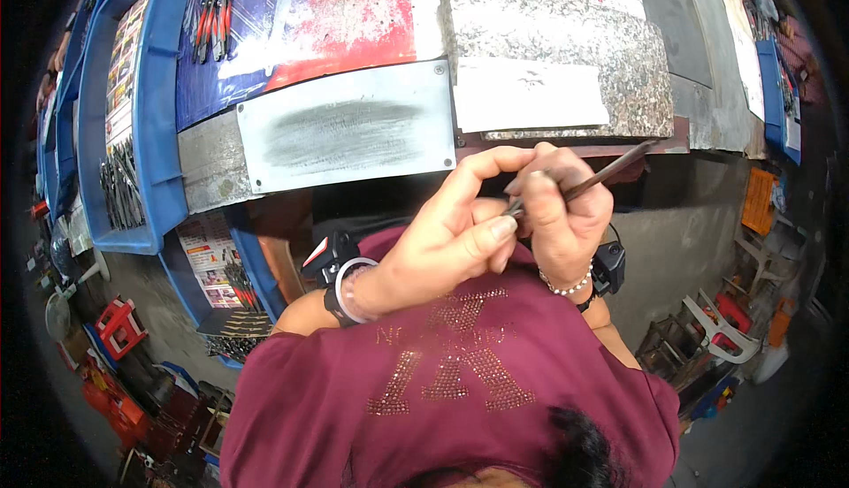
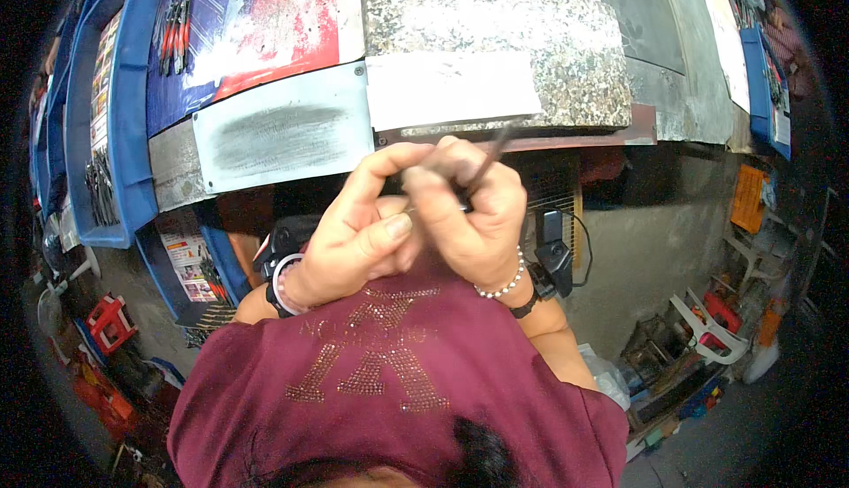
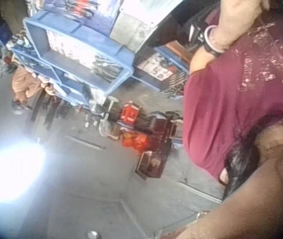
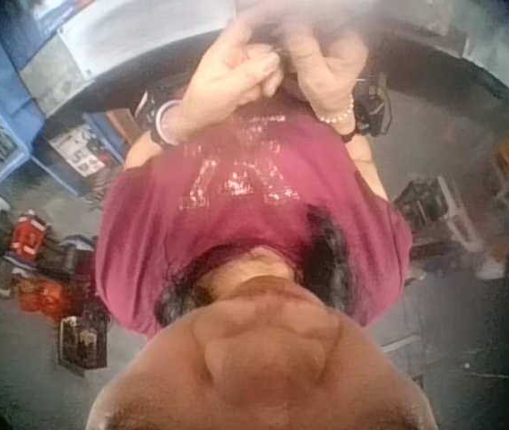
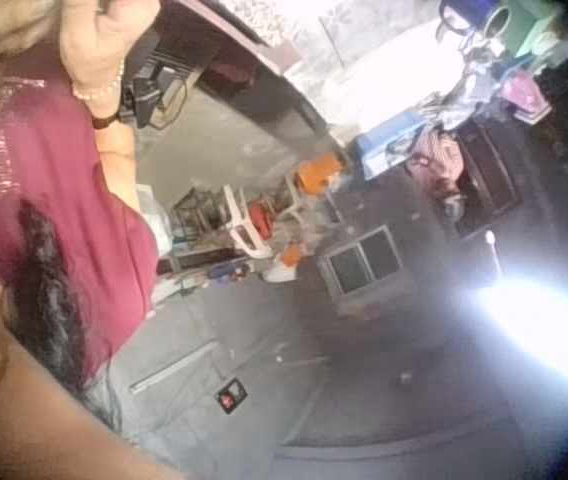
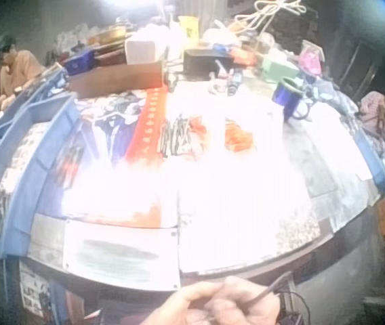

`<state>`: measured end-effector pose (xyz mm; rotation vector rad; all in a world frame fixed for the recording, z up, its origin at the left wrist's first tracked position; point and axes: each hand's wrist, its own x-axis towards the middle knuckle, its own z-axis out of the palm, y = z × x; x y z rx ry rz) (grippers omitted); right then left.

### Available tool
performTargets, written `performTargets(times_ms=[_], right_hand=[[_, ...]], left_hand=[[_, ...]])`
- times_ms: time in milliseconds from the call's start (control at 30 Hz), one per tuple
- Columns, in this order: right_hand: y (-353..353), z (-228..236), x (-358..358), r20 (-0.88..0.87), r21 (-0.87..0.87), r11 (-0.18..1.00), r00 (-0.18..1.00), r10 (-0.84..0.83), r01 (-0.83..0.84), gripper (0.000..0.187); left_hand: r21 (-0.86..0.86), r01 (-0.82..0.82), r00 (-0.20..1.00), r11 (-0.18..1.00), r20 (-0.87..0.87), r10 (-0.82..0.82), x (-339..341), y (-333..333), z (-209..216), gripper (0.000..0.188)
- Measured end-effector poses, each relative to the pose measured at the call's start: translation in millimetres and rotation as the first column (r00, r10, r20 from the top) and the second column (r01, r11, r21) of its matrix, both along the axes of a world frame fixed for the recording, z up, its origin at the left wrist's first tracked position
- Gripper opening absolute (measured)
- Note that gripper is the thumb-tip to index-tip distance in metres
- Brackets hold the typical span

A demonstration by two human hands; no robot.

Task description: The person repeatedly sharpens small metal rods with red tips on a stone block using a file. They pick up rods from a blue bin, file the tips, inspect them, and place them back on the table. The process is repeated for multiple rods throughout the clip.

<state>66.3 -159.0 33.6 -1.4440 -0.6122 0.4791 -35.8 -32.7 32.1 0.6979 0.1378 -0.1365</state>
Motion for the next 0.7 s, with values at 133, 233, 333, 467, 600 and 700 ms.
performTargets(times_ms=[133, 233, 333, 467, 600, 700], right_hand=[[10, -8, -6, 0.311, -0.056, 0.994, 0.948, -0.075, 0.097, 0.009], [20, -11, -10, 0.58, -0.018, 0.971, 0.794, -0.183, 0.237, 0.011], [16, -6, -8, 0.054, -0.099, 0.987, 0.991, -0.119, 0.124, 0.021], [3, 0, 8, -0.289, 0.057, 0.997, 0.955, 0.067, -0.053, 0.054], [-6, 2, 16, -0.284, -0.006, 0.998, 0.957, 0.06, -0.064, 0.05], [-7, 3, 18, -0.292, -0.072, 0.996, 0.956, 0.022, -0.045, 0.036]], left_hand=[[0.505, -0.277, 0.959, 0.818, 0.196, 0.203, -6, -10, -5, 0.043], [0.532, -0.284, 0.958, 0.798, 0.197, 0.209, -7, -13, -9, 0.04], [0.384, -0.263, 0.965, 0.885, 0.105, 0.242, -4, -11, -9, 0.038], [-0.272, -0.103, 0.993, 0.957, -0.088, 0.082, -4, 3, 0, 0.04], [-0.424, -0.055, 0.992, 0.904, -0.122, 0.003, -4, 19, 3, 0.051], [-0.487, -0.06, 0.978, 0.871, -0.202, -0.046, -6, 25, 4, 0.051]])
